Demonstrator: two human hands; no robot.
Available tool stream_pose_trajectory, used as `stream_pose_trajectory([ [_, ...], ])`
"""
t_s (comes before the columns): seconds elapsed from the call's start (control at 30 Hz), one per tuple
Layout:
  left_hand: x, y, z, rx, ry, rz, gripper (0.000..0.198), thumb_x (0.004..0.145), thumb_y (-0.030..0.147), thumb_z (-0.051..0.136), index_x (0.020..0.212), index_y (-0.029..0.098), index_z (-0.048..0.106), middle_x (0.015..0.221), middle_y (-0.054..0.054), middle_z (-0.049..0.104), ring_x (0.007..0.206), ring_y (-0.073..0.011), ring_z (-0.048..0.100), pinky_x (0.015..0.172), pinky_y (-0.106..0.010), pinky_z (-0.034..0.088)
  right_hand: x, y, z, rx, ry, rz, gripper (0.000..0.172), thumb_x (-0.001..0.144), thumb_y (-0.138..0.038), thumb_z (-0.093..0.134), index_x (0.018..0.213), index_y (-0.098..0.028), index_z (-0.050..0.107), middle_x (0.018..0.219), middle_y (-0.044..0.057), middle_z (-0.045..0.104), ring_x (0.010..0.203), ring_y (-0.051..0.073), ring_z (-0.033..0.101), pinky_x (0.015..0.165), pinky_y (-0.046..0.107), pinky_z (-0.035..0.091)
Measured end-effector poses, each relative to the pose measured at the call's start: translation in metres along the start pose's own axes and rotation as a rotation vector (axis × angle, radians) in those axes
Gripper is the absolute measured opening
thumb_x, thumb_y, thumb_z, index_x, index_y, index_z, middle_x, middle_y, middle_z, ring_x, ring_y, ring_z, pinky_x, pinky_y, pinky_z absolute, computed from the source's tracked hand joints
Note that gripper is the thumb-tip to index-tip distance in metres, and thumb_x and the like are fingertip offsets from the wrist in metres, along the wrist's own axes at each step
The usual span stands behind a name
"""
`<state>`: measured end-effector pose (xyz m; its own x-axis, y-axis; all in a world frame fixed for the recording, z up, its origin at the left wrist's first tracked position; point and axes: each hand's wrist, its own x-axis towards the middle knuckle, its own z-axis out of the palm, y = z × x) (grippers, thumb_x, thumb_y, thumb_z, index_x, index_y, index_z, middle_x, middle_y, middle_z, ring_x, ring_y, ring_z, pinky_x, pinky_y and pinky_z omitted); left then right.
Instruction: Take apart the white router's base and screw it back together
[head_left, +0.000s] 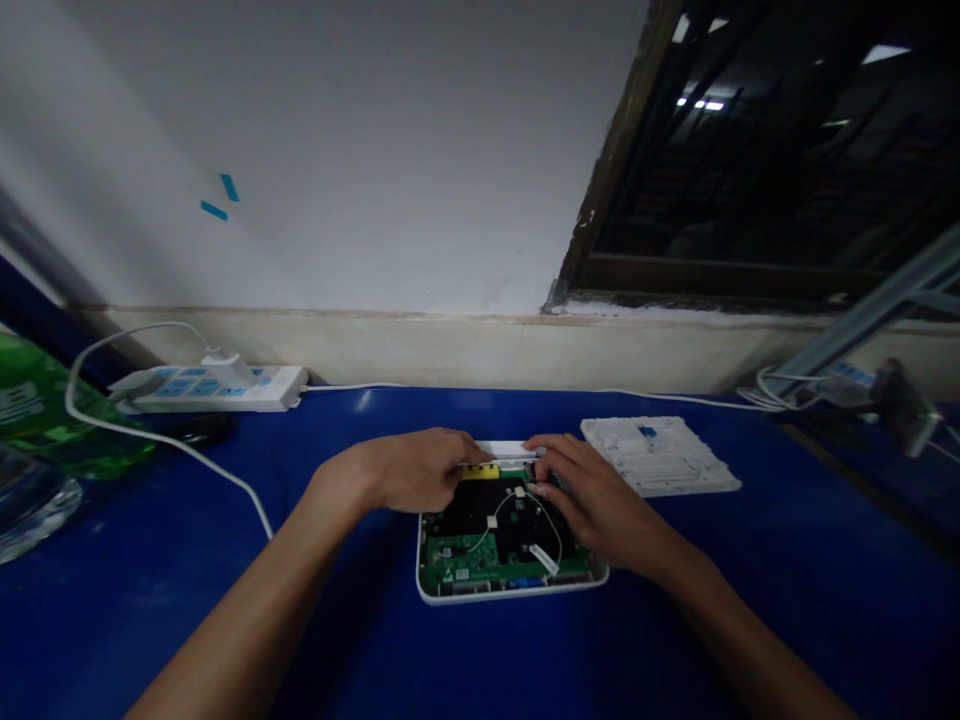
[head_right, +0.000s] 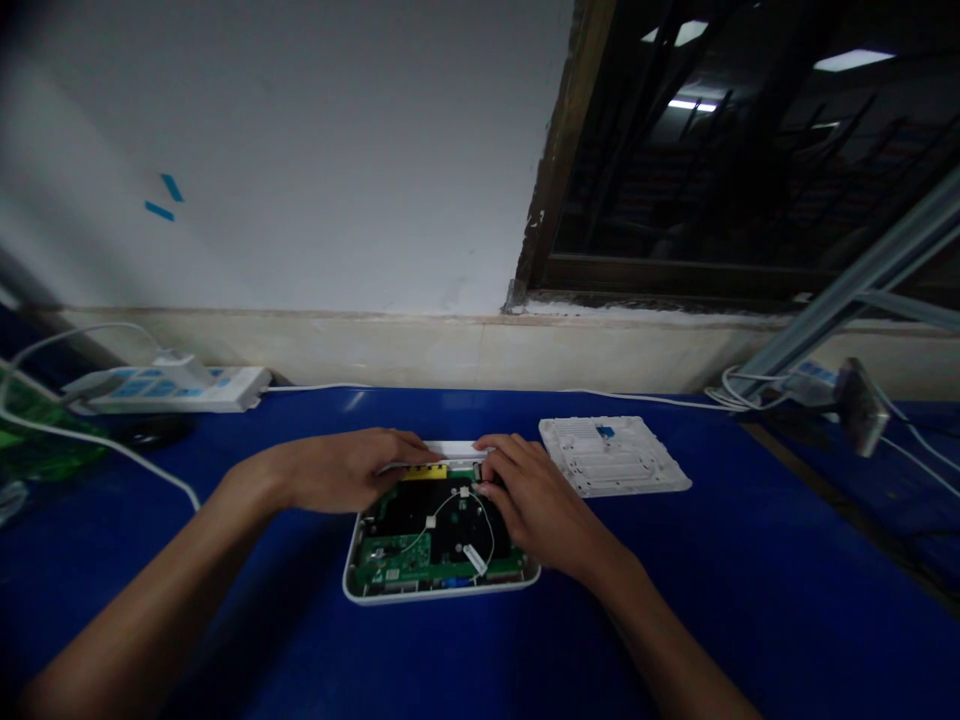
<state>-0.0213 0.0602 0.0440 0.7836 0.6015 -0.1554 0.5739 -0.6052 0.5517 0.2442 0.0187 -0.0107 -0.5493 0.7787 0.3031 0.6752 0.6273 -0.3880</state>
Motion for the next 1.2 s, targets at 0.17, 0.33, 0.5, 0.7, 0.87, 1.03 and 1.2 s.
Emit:
stream_pose_trajectory([
  [0.17,0.001,-0.005,0.002,-0.054,-0.025,0.021,0.039,0.090,0.018,0.053,0.125,0.025,0.069,0.114,-0.006,0.076,0.108,-0.0251,0.067,0.096,-0.037,0.051,-0.002,0.001,0.001,0.010,0.003,-0.007,0.012,0.098,-0.015,0.053,0.096,-0.025,0.056,0.130,0.007,0.064,0.123,0.027,0.058,0.104,0.050,0.046],
  [0.33,0.007,-0.011,0.003,0.006,0.060,-0.008,0.043,0.089,0.012,0.050,0.125,0.024,0.071,0.113,-0.007,0.077,0.111,-0.0258,0.068,0.099,-0.039,0.050,0.005,0.002,0.003,-0.034,0.011,0.013,0.009,0.099,-0.016,0.053,0.095,-0.024,0.056,0.131,0.007,0.064,0.118,0.027,0.059,0.099,0.049,0.047],
  [0.5,0.016,-0.024,0.007,0.145,0.225,-0.040,0.045,0.082,0.003,0.051,0.115,0.019,0.076,0.113,-0.009,0.077,0.101,-0.0225,0.071,0.092,-0.033,0.052,0.019,0.004,0.002,-0.137,-0.011,0.010,0.010,0.097,-0.015,0.056,0.091,-0.022,0.061,0.127,0.010,0.063,0.111,0.028,0.059,0.093,0.048,0.050],
  [0.7,0.021,-0.035,0.009,0.207,0.310,-0.131,0.035,0.083,0.006,0.053,0.105,0.017,0.077,0.103,-0.010,0.078,0.095,-0.0232,0.071,0.089,-0.034,0.052,0.028,0.013,0.015,-0.171,0.133,0.049,0.006,0.094,-0.017,0.061,0.094,-0.021,0.066,0.114,0.011,0.064,0.103,0.028,0.057,0.092,0.049,0.051],
  [0.87,0.024,-0.041,0.013,0.234,0.405,-0.210,0.029,0.095,0.015,0.048,0.105,0.017,0.076,0.109,-0.012,0.074,0.098,-0.0260,0.069,0.090,-0.039,0.051,0.040,0.024,0.022,-0.173,0.184,0.060,0.006,0.092,-0.016,0.064,0.092,-0.020,0.069,0.113,0.013,0.064,0.107,0.031,0.056,0.095,0.050,0.051],
  [1.03,0.025,-0.039,0.019,0.216,0.454,-0.229,0.032,0.102,0.023,0.043,0.112,0.015,0.073,0.110,-0.013,0.072,0.100,-0.0266,0.067,0.091,-0.040,0.051,0.046,0.025,0.029,-0.125,0.229,0.096,0.011,0.092,-0.012,0.058,0.088,-0.020,0.064,0.112,0.014,0.063,0.108,0.030,0.058,0.096,0.049,0.051],
  [1.2,0.012,-0.025,0.038,0.199,0.450,-0.180,0.057,0.101,0.060,0.047,0.140,0.020,0.060,0.134,-0.015,0.061,0.125,-0.0322,0.055,0.108,-0.050,0.042,0.043,0.022,0.033,-0.094,0.213,0.104,0.013,0.094,-0.010,0.051,0.091,-0.019,0.059,0.110,0.015,0.065,0.109,0.030,0.062,0.098,0.050,0.049],
])
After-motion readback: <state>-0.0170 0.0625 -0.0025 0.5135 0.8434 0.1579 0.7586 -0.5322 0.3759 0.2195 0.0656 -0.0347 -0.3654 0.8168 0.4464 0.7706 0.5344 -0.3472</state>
